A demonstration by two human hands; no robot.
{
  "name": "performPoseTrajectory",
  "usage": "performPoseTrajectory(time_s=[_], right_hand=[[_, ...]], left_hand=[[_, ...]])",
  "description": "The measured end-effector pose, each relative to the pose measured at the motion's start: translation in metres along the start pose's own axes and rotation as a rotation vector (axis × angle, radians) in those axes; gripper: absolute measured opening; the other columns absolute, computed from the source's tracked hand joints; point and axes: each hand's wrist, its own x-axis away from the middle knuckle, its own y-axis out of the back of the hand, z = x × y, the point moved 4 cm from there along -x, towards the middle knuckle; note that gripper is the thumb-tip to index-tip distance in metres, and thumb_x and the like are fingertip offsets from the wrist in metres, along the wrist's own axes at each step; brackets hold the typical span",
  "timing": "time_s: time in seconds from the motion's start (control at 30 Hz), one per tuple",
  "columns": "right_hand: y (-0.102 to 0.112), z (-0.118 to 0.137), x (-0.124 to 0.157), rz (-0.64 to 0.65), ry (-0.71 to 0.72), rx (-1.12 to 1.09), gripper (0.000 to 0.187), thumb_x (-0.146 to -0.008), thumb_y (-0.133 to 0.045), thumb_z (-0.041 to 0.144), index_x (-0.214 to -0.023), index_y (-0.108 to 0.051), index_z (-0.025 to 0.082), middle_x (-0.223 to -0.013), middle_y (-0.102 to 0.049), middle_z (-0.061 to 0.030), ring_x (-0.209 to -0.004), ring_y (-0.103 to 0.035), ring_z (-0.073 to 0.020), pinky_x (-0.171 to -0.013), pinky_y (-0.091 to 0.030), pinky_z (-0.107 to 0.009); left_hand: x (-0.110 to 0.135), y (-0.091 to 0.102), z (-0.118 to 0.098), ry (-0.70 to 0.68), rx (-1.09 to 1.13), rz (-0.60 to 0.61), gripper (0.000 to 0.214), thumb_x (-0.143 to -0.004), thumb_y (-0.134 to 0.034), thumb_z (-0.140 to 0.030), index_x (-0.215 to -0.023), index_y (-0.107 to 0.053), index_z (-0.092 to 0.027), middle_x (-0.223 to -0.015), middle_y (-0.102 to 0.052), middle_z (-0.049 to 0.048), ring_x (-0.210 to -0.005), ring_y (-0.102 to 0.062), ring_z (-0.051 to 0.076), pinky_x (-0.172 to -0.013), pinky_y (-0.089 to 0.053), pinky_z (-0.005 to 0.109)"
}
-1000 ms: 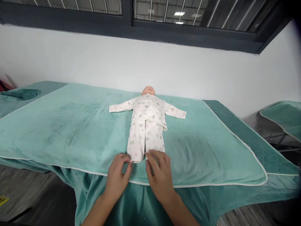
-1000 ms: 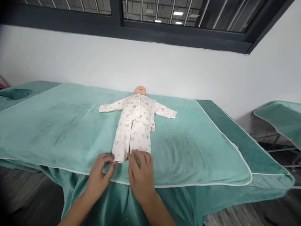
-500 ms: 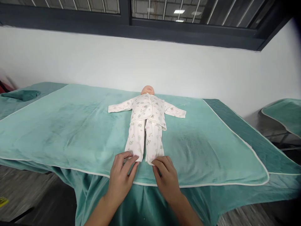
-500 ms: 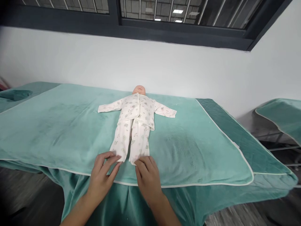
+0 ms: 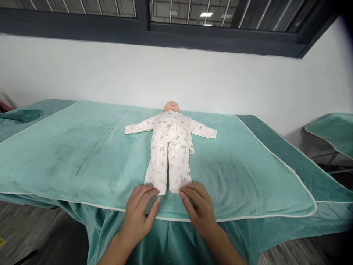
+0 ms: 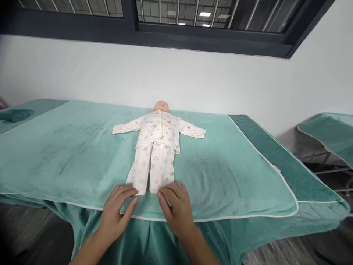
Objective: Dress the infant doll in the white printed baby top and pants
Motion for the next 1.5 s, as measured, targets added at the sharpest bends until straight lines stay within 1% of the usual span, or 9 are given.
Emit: performPoseTrajectory(time_s=[0.23,0.47,0.6,0.7,0.87,1.0,1.13,1.27,1.5], right_hand=[[0.006,-0.028,-0.068,-0.170,-0.108,0.025,0.029,-0.096,-0.056,0.027,-0.125,-0.058,0.023,-0.129,-0.059,-0.0115,-0.123,-0.055,-0.0242,-0.102,-0.049,-0.046],[-0.036,-0.046,-0.122,0.099,-0.029,0.117,0.059,-0.099,-0.048,0.039,-0.154,-0.032,0.022,-0.161,-0.032,-0.0109,-0.152,-0.021,-0.0275,-0.120,-0.029,-0.056],[-0.035,-0.045,-0.117,0.094,-0.049,-0.006,0.044,-0.100,-0.046,0.033,-0.143,-0.049,0.027,-0.147,-0.054,-0.0062,-0.144,-0.039,-0.0249,-0.118,-0.031,-0.054],[-0.019,-0.056,-0.125,-0.090,-0.198,-0.176,0.028,-0.099,-0.047,0.032,-0.121,-0.064,0.027,-0.124,-0.068,-0.0053,-0.119,-0.062,-0.0224,-0.103,-0.048,-0.044],[-0.010,-0.090,-0.198,-0.249,-0.282,-0.133,0.020,-0.093,-0.048,0.028,-0.104,-0.064,0.023,-0.109,-0.067,-0.0063,-0.096,-0.062,-0.0203,-0.080,-0.052,-0.034],[-0.031,-0.121,-0.272,-0.107,-0.381,0.126,0.018,-0.086,-0.044,0.018,-0.095,-0.059,0.021,-0.104,-0.064,-0.0086,-0.087,-0.060,-0.0211,-0.076,-0.047,-0.035],[-0.056,-0.133,-0.306,0.116,-0.517,0.273,0.015,-0.090,-0.045,0.036,-0.087,-0.051,0.022,-0.093,-0.063,-0.0079,-0.076,-0.057,-0.0225,-0.067,-0.041,-0.035],[-0.064,-0.128,-0.309,0.195,-0.524,0.306,0.034,-0.085,-0.050,0.058,-0.086,-0.044,0.024,-0.092,-0.062,-0.0072,-0.073,-0.056,-0.0233,-0.062,-0.038,-0.034],[-0.066,-0.138,-0.311,0.183,-0.559,0.236,0.020,-0.084,-0.049,0.041,-0.075,-0.042,0.025,-0.075,-0.060,-0.0027,-0.066,-0.050,-0.0203,-0.059,-0.035,-0.032]], left_hand=[[-0.050,0.006,0.031,0.287,0.087,-0.205,0.010,-0.094,-0.055,-0.023,-0.096,-0.065,-0.021,-0.100,-0.065,0.0043,-0.099,-0.061,0.018,-0.089,-0.049,0.034],[-0.121,-0.029,0.072,0.440,0.268,-0.088,0.046,-0.097,-0.050,-0.043,-0.140,-0.052,-0.028,-0.156,-0.041,0.0065,-0.145,-0.037,0.024,-0.117,-0.036,0.045],[-0.128,-0.043,0.080,0.522,0.351,0.037,0.049,-0.098,-0.045,-0.047,-0.145,-0.047,-0.033,-0.165,-0.026,0.0016,-0.152,-0.025,0.024,-0.122,-0.029,0.045],[-0.131,-0.042,0.086,0.573,0.398,-0.026,0.043,-0.098,-0.045,-0.047,-0.135,-0.058,-0.030,-0.161,-0.034,0.0023,-0.149,-0.030,0.024,-0.122,-0.029,0.044],[-0.186,-0.036,0.102,0.447,0.413,-0.173,0.031,-0.093,-0.055,-0.040,-0.119,-0.067,-0.027,-0.147,-0.053,0.0033,-0.139,-0.045,0.022,-0.118,-0.035,0.037],[-0.262,-0.051,0.125,0.464,0.357,-0.178,0.026,-0.089,-0.055,-0.032,-0.107,-0.072,-0.022,-0.119,-0.070,0.0051,-0.111,-0.063,0.021,-0.099,-0.047,0.034],[-0.312,-0.079,0.153,0.553,0.343,-0.096,0.020,-0.082,-0.057,-0.027,-0.087,-0.075,-0.019,-0.092,-0.073,0.0048,-0.088,-0.065,0.020,-0.080,-0.048,0.032],[-0.320,-0.098,0.168,0.577,0.412,0.029,0.017,-0.080,-0.058,-0.028,-0.076,-0.073,-0.020,-0.066,-0.065,0.0013,-0.065,-0.057,0.017,-0.061,-0.040,0.029],[-0.313,-0.094,0.170,0.575,0.435,0.090,0.018,-0.080,-0.062,-0.035,-0.076,-0.071,-0.020,-0.075,-0.068,0.0020,-0.068,-0.056,0.016,-0.063,-0.040,0.028]])
